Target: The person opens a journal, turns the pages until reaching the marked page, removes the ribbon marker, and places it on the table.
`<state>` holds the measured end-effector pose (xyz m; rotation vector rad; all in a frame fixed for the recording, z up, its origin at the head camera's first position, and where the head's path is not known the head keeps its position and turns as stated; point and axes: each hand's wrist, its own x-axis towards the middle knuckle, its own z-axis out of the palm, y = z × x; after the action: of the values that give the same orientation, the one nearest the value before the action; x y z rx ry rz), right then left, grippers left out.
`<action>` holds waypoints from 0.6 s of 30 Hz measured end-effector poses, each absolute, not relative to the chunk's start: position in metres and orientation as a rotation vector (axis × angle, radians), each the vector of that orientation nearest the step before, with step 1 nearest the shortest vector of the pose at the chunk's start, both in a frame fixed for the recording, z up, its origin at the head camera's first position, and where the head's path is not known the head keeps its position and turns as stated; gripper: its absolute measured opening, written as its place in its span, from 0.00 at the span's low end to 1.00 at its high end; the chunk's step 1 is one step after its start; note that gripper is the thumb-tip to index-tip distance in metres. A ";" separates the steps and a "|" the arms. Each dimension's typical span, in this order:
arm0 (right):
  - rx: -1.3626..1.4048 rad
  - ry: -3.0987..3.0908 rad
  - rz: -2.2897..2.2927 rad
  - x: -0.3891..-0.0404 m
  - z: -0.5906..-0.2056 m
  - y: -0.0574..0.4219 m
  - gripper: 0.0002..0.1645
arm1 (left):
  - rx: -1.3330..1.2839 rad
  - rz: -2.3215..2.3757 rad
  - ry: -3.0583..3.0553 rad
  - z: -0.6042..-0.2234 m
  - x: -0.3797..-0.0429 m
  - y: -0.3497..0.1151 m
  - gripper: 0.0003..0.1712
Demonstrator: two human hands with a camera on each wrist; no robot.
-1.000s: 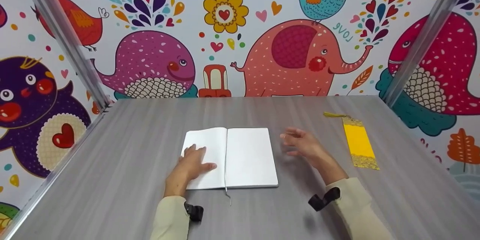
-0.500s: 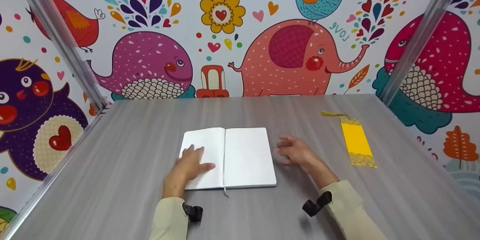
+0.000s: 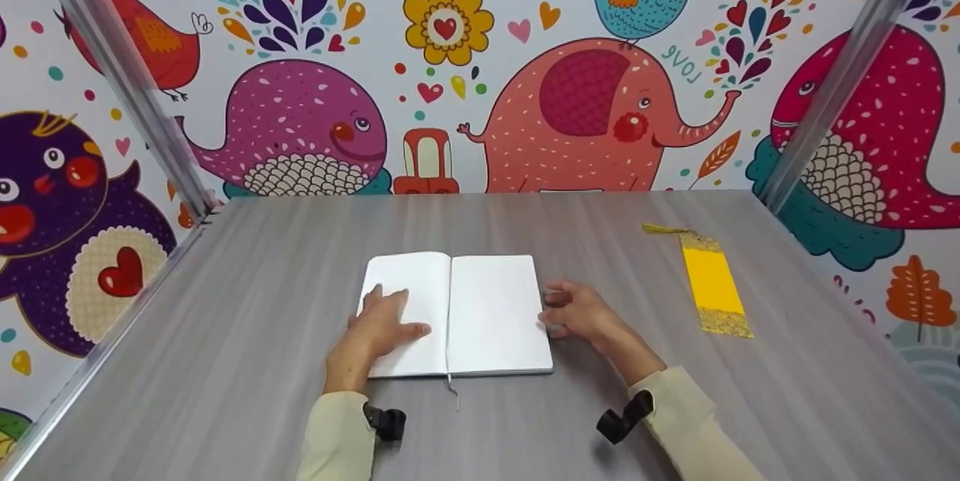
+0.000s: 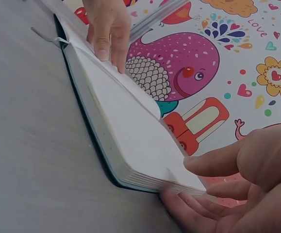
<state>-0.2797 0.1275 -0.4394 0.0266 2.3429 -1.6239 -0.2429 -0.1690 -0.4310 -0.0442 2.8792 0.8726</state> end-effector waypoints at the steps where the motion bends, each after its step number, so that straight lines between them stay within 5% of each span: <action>1: 0.026 2.350 -1.624 -0.280 -0.440 0.127 0.36 | -0.054 0.881 2.882 -0.431 -0.243 -0.169 0.42; 18: -0.077 2.503 -1.482 -0.277 -0.444 0.124 0.36 | -0.339 0.763 2.951 -0.422 -0.240 -0.177 0.54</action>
<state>-0.2769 0.1241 -0.4438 -0.0773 2.5031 -1.4815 -0.2403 -0.1765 -0.4220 -0.3389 2.9511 0.7635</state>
